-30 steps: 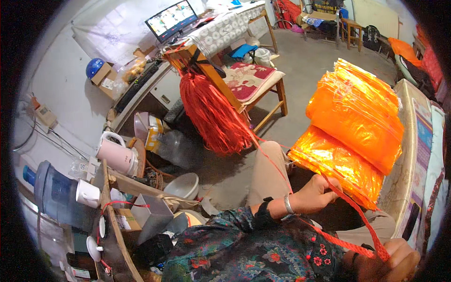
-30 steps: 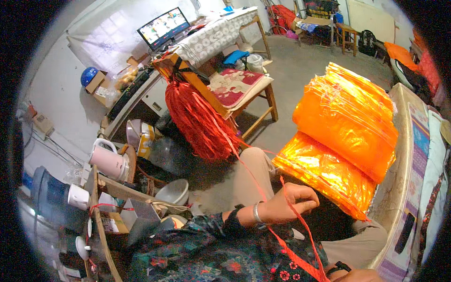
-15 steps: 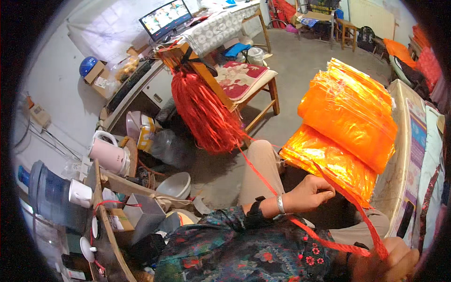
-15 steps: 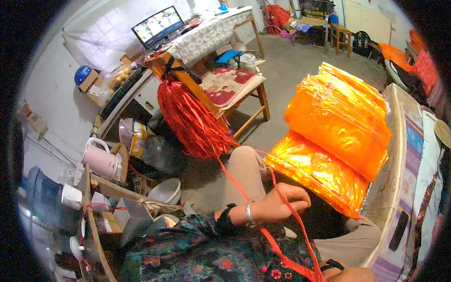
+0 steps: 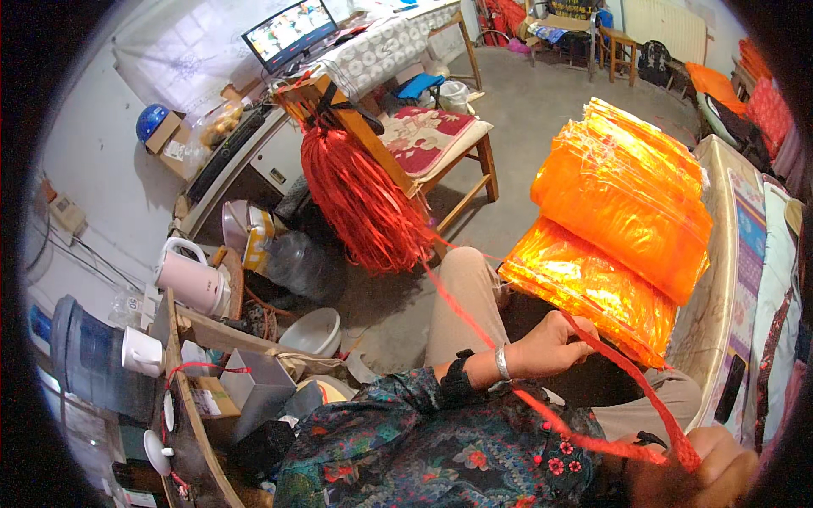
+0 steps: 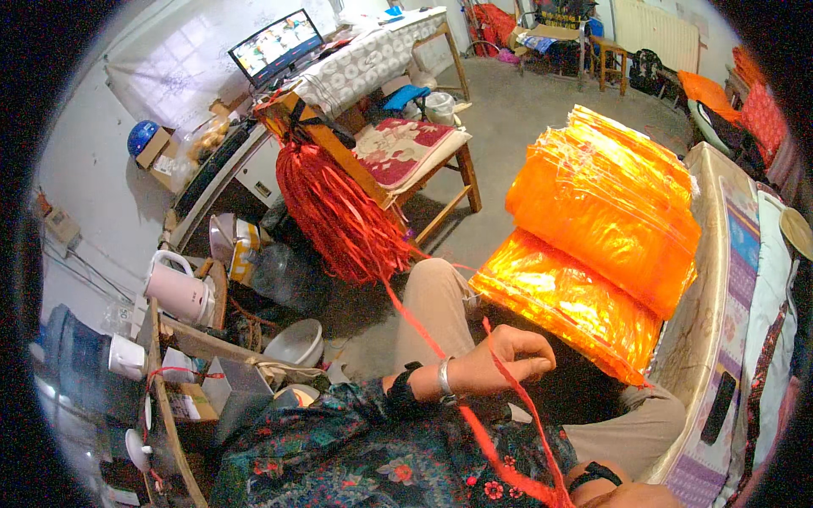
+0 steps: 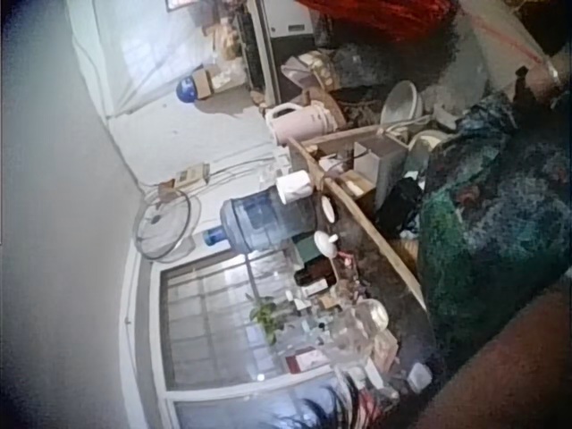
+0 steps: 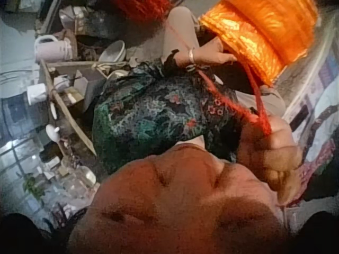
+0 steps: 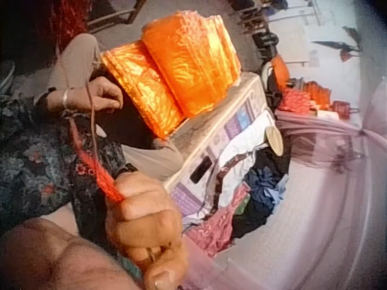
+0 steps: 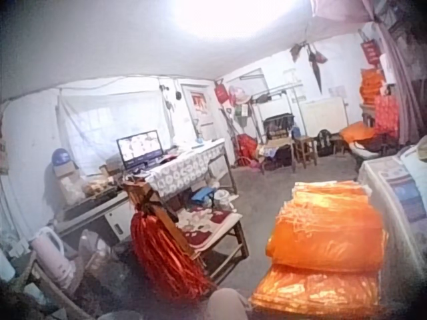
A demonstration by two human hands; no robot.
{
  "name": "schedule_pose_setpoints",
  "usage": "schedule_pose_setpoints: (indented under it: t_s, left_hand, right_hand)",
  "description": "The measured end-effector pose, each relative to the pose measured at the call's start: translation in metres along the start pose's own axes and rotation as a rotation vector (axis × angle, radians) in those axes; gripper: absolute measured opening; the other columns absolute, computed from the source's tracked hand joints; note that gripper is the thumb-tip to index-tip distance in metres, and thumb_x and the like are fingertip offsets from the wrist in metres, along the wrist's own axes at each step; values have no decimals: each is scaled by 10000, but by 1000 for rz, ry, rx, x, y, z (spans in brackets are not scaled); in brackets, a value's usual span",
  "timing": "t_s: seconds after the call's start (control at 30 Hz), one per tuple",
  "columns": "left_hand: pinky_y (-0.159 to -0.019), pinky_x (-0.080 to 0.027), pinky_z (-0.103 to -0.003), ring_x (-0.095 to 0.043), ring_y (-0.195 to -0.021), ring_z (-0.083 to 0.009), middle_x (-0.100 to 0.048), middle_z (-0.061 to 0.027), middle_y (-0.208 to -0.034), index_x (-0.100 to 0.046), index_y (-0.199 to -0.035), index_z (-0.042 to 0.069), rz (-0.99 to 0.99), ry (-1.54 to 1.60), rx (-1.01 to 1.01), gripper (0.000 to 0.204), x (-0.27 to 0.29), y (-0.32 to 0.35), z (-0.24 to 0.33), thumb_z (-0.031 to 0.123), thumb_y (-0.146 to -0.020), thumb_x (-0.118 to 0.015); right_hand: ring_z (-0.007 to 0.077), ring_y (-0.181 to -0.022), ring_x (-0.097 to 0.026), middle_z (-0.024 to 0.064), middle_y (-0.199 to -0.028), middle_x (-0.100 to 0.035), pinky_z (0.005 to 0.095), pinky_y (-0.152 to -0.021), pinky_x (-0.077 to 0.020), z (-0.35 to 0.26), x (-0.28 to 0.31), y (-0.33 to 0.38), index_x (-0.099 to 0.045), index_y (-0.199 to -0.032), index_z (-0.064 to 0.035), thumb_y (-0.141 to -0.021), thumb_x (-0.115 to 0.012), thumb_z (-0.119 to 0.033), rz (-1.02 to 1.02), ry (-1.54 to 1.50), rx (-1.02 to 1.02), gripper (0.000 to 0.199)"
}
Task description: Tying red strings to orange plastic sheets.
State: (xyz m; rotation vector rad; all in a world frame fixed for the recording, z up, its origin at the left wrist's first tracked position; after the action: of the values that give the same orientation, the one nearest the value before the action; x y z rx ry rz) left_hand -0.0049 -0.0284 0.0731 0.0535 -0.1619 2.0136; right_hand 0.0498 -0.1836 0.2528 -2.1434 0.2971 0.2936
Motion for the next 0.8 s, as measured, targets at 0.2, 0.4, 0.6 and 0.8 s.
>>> schedule_pose_setpoints:
  t_s: [0.2,0.4,0.6,0.8]
  left_hand:
    - [-527,-414,-226,-502,-589,-76,-538,-24,-634,-568,-765,-16,14,8,4,115,-1,2,-3,94,-776,-538]
    - [-542,-425,-230,-512,-599,-87,-546,-34,-640,-569,-768,-19,14,106,70,119,-2,4,-5,96,-770,-539]
    - [-493,-405,-226,-478,-531,-68,-506,-10,-563,-554,-716,-9,56,36,-8,88,-1,6,-5,53,-772,-525]
    - [-559,-419,-219,-507,-621,-77,-562,-31,-668,-578,-777,-23,14,111,136,111,4,8,-17,76,-784,-528]
  right_hand:
    - [129,-402,-303,15,-657,-428,276,-371,-268,-5,11,-6,-534,-921,-287,-827,-437,-197,-382,-177,-18,163]
    - [148,-452,-373,39,-686,-455,272,-399,-298,-4,-20,-4,-525,-991,-252,-834,-438,-209,133,102,191,185]
    - [132,-379,-329,44,-624,-455,261,-350,-236,1,-12,4,-524,-1032,-206,-831,-474,-173,83,-88,382,209]
    - [117,-306,-285,48,-562,-455,249,-300,-175,-2,11,8,-523,-1072,-159,-827,-510,-136,32,-277,571,246]
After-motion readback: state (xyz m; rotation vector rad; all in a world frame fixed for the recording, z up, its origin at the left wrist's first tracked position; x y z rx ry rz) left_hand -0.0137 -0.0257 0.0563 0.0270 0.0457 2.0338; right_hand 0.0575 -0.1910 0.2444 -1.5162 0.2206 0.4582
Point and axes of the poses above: each hand's wrist, its own y-axis away from the middle knuckle, its own x-axis out of the back of the hand, z = x × y, the point moved 4 cm from there along -y, towards the middle knuckle
